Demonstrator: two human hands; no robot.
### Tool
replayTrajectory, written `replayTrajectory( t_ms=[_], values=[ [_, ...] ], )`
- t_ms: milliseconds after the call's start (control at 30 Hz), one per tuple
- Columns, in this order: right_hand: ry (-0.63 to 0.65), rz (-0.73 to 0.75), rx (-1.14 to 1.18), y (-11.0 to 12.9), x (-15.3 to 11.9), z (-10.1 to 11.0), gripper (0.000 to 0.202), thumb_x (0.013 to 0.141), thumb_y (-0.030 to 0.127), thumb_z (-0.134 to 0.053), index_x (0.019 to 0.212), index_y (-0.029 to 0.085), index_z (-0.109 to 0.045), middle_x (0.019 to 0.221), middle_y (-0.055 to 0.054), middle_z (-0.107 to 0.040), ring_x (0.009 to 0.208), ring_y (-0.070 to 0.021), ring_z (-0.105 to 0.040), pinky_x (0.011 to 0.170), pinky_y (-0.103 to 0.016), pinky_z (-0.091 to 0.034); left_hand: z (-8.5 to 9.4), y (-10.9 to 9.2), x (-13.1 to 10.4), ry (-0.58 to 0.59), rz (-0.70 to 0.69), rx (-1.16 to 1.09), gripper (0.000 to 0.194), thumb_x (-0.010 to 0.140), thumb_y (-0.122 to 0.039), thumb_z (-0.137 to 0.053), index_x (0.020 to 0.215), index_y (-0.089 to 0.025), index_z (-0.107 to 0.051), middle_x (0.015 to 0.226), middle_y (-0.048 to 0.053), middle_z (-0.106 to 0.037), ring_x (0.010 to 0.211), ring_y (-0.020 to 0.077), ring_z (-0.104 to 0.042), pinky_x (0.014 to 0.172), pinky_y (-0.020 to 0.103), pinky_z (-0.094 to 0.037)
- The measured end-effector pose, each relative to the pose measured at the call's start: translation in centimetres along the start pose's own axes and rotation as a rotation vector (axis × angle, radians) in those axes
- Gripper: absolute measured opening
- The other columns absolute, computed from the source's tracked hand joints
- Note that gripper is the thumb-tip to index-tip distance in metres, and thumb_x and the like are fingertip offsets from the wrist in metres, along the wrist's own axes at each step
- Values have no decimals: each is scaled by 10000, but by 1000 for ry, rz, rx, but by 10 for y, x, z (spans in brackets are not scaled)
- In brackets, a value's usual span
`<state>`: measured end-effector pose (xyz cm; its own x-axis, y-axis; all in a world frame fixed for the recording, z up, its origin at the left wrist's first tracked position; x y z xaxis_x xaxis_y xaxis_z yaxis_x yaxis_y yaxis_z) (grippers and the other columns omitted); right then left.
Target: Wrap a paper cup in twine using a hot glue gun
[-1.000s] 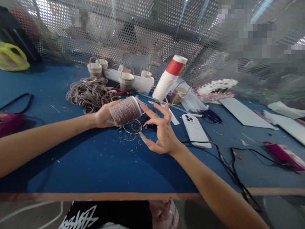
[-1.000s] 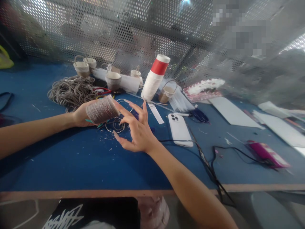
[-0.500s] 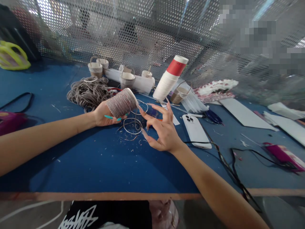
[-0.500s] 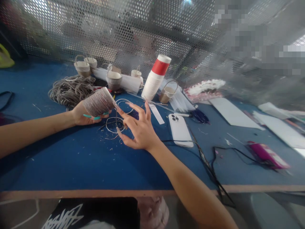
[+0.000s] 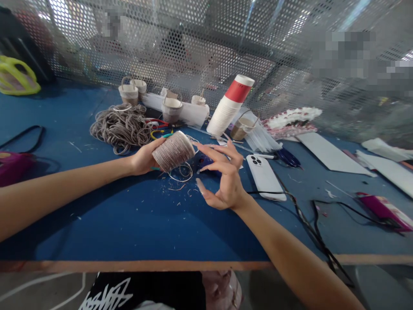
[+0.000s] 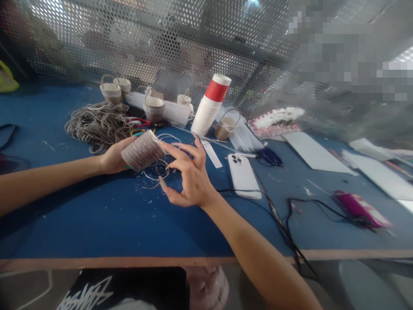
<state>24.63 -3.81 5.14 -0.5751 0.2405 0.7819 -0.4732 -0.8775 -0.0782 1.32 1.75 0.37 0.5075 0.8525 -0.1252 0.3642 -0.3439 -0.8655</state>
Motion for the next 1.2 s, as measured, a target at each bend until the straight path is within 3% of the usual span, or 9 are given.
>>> replayTrajectory(
  t_ms=[133, 333, 467, 567, 733, 933, 1067, 1133, 1200],
  values=[
    [110, -21, 10, 2, 1, -3, 236, 842, 336, -475, 1034, 261, -361, 1448, -134, -557, 1367, -300, -438, 1169, -662, -223, -6, 3, -2, -42, -29, 76, 538, 898, -546, -517, 1302, -198, -594, 1058, 108, -719, 976, 274, -663, 763, 316, -529],
    [212, -84, -47, 0, 0, -2, 208, 872, 382, -480, 1011, 257, -389, 1482, -110, -547, 1358, -283, -431, 1207, -616, -188, -24, -2, -9, -100, -6, 161, 549, 893, -595, -503, 1257, -199, -616, 1303, 119, -653, 1231, 336, -562, 942, 385, -501],
    [216, -83, -98, 0, -1, -1, 186, 858, 366, -496, 979, 266, -396, 1473, -76, -569, 1328, -275, -436, 1215, -585, -175, -27, -2, -9, -122, -60, 177, 609, 859, -654, -515, 1271, -217, -617, 1304, 121, -649, 1267, 364, -534, 1024, 467, -461],
    [235, -91, -144, 0, -1, -1, 169, 846, 345, -509, 962, 271, -410, 1468, -55, -576, 1314, -277, -444, 1220, -573, -161, -19, -1, -7, -141, -96, 175, 607, 834, -678, -534, 1242, -239, -633, 1229, 108, -677, 1188, 360, -580, 972, 472, -489],
    [242, -99, -209, 0, 0, 0, 143, 833, 315, -541, 931, 279, -443, 1434, -26, -610, 1274, -279, -472, 1217, -568, -174, -7, 0, -3, -94, -114, 129, 532, 853, -624, -556, 1226, -251, -630, 1088, 91, -709, 950, 285, -661, 759, 363, -544],
    [224, -60, -221, -1, -1, 1, 129, 832, 317, -564, 920, 279, -478, 1397, -4, -640, 1248, -295, -499, 1204, -609, -191, -5, -6, -2, -96, -96, -15, 408, 879, -516, -562, 1126, -206, -657, 907, 77, -700, 713, 188, -645, 548, 248, -497],
    [220, -49, -193, -5, -2, 0, 101, 832, 296, -587, 893, 277, -510, 1185, -7, -737, 1193, -299, -565, 1191, -632, -203, 2, -12, -1, -167, 7, -140, 318, 892, -468, -542, 951, -180, -662, 778, 58, -671, 699, 180, -662, 561, 247, -530],
    [177, -89, -163, -8, -2, -2, 110, 845, 281, -597, 910, 278, -508, 1003, -7, -748, 1069, -272, -633, 1164, -622, -273, 4, -12, 0, -154, 54, -154, 315, 904, -451, -525, 911, -168, -662, 773, 66, -676, 698, 180, -674, 575, 249, -542],
    [86, -173, -109, -10, -2, -5, 227, 837, 305, -639, 1005, 277, -490, 959, -26, -712, 986, -252, -664, 1097, -589, -388, 3, -11, 1, -102, 70, -135, 344, 924, -450, -495, 938, -155, -673, 812, 82, -694, 681, 173, -674, 572, 248, -542]
  ],
)
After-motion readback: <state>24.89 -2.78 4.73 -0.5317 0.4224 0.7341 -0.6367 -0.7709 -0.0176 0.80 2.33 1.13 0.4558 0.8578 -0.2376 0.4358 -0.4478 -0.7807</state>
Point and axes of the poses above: each hand's wrist, its own x-axis towards the middle knuckle, its own z-axis out of the back of the hand, y = z × x, the point moved 1 cm from there along x, towards the middle knuckle
